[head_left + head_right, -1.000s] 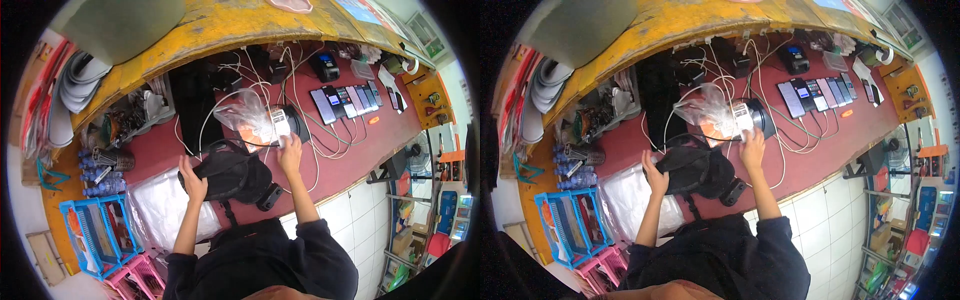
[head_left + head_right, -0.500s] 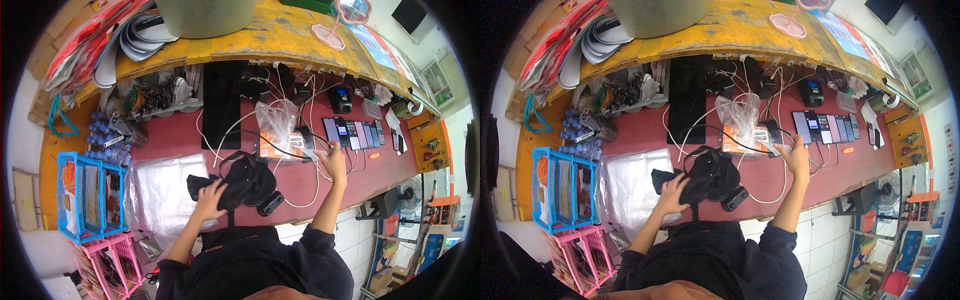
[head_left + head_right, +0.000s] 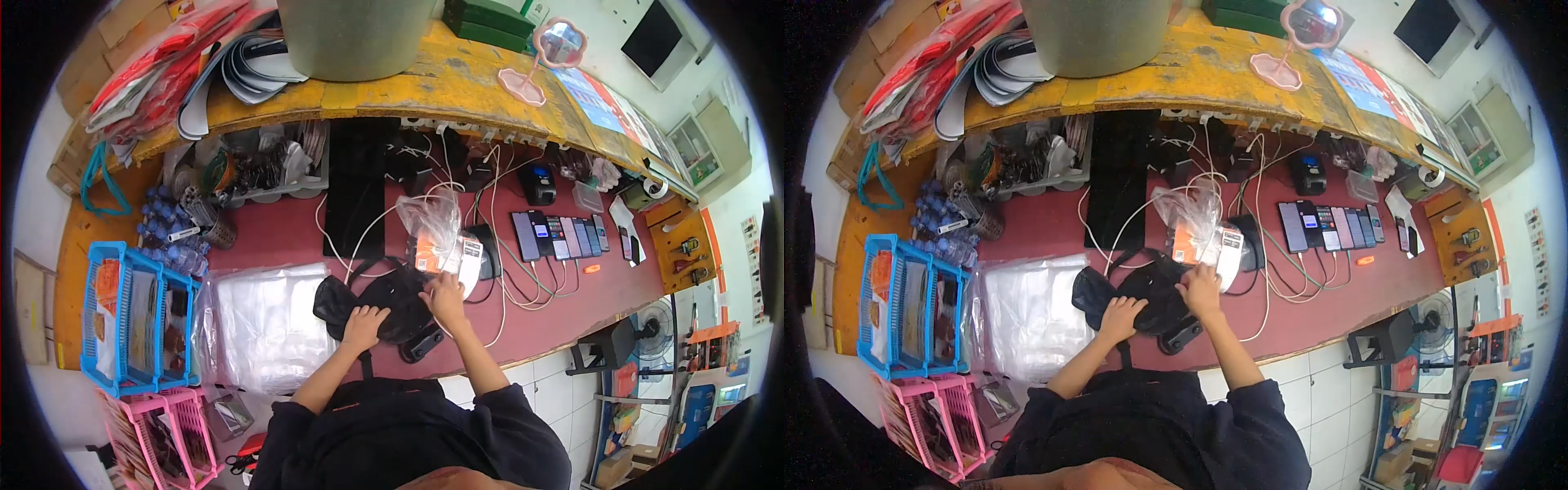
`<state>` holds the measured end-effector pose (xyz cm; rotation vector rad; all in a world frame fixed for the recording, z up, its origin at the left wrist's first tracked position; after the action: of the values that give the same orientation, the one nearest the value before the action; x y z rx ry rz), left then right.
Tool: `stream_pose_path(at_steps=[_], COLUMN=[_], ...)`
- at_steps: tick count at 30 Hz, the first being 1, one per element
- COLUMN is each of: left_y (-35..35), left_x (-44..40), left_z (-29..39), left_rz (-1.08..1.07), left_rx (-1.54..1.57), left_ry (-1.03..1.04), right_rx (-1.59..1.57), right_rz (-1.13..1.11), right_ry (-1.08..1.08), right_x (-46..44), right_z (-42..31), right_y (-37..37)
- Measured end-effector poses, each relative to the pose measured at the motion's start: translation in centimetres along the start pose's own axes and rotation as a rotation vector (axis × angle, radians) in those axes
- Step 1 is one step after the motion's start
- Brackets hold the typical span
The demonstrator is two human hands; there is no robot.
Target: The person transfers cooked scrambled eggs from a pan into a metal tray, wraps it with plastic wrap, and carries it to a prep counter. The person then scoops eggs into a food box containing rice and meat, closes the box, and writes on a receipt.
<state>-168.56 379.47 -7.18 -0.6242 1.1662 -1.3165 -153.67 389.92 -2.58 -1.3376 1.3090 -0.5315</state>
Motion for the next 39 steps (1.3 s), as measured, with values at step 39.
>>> stream_pose_path(at_steps=[39], left_y=[-5.0], left_x=[-23.2], left_z=[-12.7], left_rz=[0.168], left_rx=[0.304], left_ry=[-0.426], right_rx=[-0.607], right_rz=[-0.898], right_ry=[0.007], right_x=[4.7], right_z=[-3.0], right_y=[1.4])
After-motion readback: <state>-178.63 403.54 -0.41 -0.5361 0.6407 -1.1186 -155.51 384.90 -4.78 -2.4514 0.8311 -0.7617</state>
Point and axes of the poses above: each hand's wrist, its own x-axis away from the middle knuckle, its own y-axis out of the palm, z = x × y, the point moved 8 cm from there along -x, towards the middle knuckle, and after that the axes turned 15 degrees about z, right-handed, at the moved point
